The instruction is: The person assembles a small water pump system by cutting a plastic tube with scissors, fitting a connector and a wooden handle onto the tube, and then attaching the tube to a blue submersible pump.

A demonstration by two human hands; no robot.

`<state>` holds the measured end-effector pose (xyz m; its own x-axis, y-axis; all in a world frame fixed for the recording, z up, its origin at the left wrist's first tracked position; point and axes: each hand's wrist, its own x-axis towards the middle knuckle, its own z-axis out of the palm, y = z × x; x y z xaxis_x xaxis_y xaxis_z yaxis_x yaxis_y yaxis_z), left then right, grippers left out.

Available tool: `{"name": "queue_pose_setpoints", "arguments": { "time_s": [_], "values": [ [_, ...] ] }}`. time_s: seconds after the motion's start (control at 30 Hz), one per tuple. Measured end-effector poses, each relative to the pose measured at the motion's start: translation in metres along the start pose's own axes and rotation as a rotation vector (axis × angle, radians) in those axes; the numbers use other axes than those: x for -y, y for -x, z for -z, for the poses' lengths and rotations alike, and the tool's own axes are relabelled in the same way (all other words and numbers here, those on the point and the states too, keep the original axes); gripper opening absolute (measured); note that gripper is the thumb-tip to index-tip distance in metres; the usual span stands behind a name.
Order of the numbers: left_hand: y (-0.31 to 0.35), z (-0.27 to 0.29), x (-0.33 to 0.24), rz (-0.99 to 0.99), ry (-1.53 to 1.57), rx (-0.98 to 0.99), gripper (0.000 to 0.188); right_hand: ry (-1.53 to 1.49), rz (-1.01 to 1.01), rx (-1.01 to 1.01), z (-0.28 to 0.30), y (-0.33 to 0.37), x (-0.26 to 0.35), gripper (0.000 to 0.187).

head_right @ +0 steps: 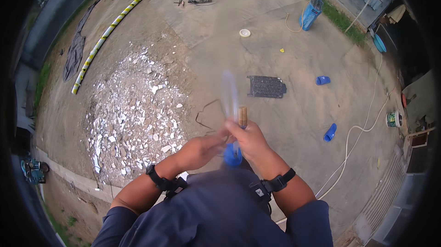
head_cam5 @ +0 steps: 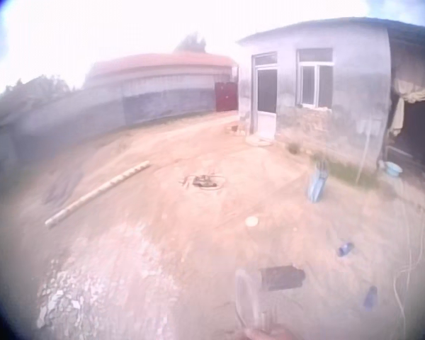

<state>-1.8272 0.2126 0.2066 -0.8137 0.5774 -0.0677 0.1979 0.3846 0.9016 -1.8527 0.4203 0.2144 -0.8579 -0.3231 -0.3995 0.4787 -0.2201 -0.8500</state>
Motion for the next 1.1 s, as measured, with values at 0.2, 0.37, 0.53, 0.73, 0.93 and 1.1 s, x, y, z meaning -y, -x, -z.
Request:
{"name": "queue_pose_setpoints", "arguments": {
  "time_s": [0.2, 0.37, 0.53, 0.73, 0.93, 1.1],
  "values": [
    [-0.085, 0.11, 0.088, 0.36, -0.235, -0.182, 0.038, 0.279, 0.055, -0.058, 0.07, -0.154, 0.082, 0.019],
    [-0.102, 0.188, 0.216, 0.838, -0.243, -0.09, 0.044, 0.241, 0.021, -0.228, 0.141, -0.275, 0.139, 0.012],
    [-0.185, 0.277, 0.296, 0.937, -0.247, 0.065, 0.049, 0.232, -0.125, -0.475, 0.234, -0.376, 0.174, 0.013],
    [-0.405, 0.427, 0.306, 0.785, -0.23, -0.006, 0.045, 0.246, -0.22, -0.681, 0.31, -0.469, 0.219, 0.013],
    [-0.612, 0.535, 0.339, 0.628, -0.288, -0.156, 0.039, 0.241, -0.449, -0.721, 0.393, -0.592, 0.234, 0.013],
    [-0.703, 0.598, 0.381, 0.841, -0.135, -0.141, 0.044, 0.138, -0.542, -0.73, 0.45, -0.739, 0.311, 0.01]
  ]
}}
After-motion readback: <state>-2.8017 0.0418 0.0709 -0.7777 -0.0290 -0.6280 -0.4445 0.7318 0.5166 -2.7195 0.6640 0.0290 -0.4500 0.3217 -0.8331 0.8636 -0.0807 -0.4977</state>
